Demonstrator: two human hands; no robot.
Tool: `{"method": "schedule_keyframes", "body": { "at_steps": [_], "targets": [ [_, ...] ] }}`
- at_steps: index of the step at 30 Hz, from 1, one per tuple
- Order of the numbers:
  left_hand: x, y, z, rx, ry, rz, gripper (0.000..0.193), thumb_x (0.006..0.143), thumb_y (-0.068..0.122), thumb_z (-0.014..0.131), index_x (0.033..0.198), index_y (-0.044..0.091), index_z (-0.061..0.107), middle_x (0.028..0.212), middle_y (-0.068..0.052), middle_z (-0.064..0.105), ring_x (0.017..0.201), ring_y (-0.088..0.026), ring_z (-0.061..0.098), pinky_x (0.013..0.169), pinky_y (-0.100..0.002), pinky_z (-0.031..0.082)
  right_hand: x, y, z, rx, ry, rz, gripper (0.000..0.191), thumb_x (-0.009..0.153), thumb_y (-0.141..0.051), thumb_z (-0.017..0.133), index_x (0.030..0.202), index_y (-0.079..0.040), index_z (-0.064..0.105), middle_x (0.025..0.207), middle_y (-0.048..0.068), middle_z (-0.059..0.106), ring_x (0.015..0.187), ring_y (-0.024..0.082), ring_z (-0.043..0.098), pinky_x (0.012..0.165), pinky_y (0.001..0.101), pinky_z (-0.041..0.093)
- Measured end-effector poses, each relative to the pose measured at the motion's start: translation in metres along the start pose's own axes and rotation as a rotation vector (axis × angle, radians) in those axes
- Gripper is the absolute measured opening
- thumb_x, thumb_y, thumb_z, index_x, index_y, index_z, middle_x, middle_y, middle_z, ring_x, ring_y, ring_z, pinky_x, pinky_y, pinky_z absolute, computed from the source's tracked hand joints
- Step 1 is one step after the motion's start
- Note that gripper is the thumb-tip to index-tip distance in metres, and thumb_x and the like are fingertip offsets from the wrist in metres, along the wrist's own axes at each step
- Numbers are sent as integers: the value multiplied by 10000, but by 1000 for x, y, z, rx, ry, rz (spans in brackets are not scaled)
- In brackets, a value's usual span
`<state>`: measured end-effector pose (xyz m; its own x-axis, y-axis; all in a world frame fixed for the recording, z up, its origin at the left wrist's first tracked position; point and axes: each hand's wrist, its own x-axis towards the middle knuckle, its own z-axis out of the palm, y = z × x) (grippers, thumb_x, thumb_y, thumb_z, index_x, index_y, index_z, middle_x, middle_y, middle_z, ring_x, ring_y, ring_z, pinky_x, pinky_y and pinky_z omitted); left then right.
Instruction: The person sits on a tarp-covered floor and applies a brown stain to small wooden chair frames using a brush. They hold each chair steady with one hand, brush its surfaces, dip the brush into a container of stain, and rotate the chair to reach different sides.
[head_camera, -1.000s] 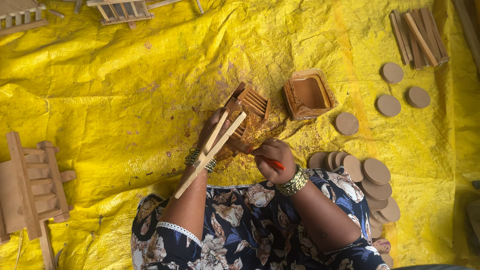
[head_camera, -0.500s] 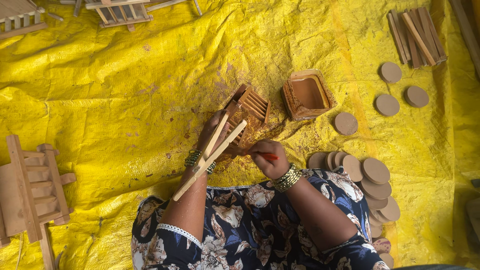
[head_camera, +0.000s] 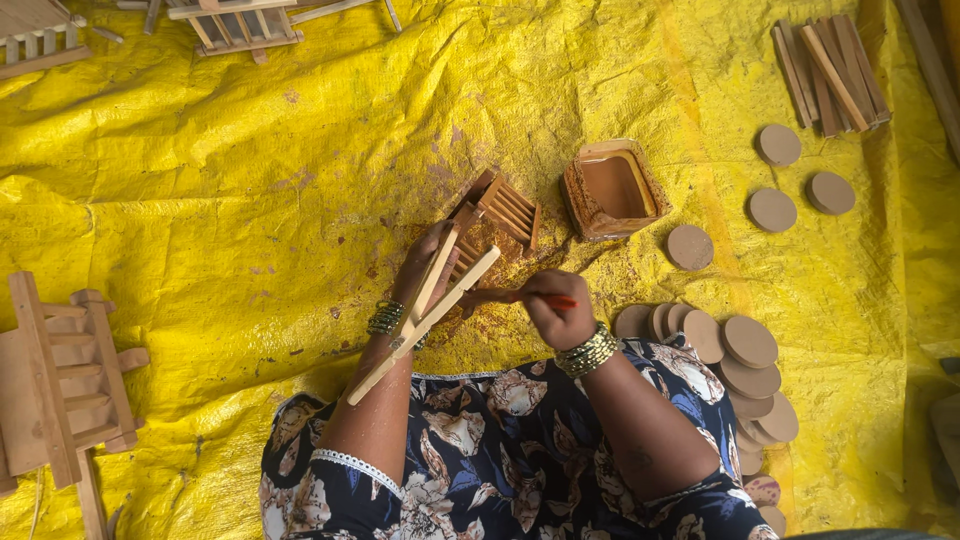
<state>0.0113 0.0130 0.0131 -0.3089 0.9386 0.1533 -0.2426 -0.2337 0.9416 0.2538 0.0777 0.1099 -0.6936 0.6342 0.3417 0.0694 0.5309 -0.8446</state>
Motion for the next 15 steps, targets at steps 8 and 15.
{"method": "schedule_keyframes", "body": {
  "at_steps": [8, 15],
  "targets": [
    [-9, 9, 1, 686, 79, -46, 446, 1031, 218, 617, 1444, 68, 540, 1187, -92, 679, 1012, -169, 646, 849, -315, 536, -2, 14, 4, 140, -19, 15, 216, 782, -117, 567, 827, 4, 740, 765, 125, 726, 658, 222, 693, 614, 328, 557],
    [-6, 5, 1, 698, 74, 25, 441, 1035, 203, 617, 1444, 62, 534, 1144, -104, 685, 989, -165, 655, 799, -314, 540, -12, 41, 0, 102, 81, 82, 217, 792, -87, 555, 815, 24, 739, 756, 124, 729, 643, 194, 689, 601, 302, 543]
  ]
}}
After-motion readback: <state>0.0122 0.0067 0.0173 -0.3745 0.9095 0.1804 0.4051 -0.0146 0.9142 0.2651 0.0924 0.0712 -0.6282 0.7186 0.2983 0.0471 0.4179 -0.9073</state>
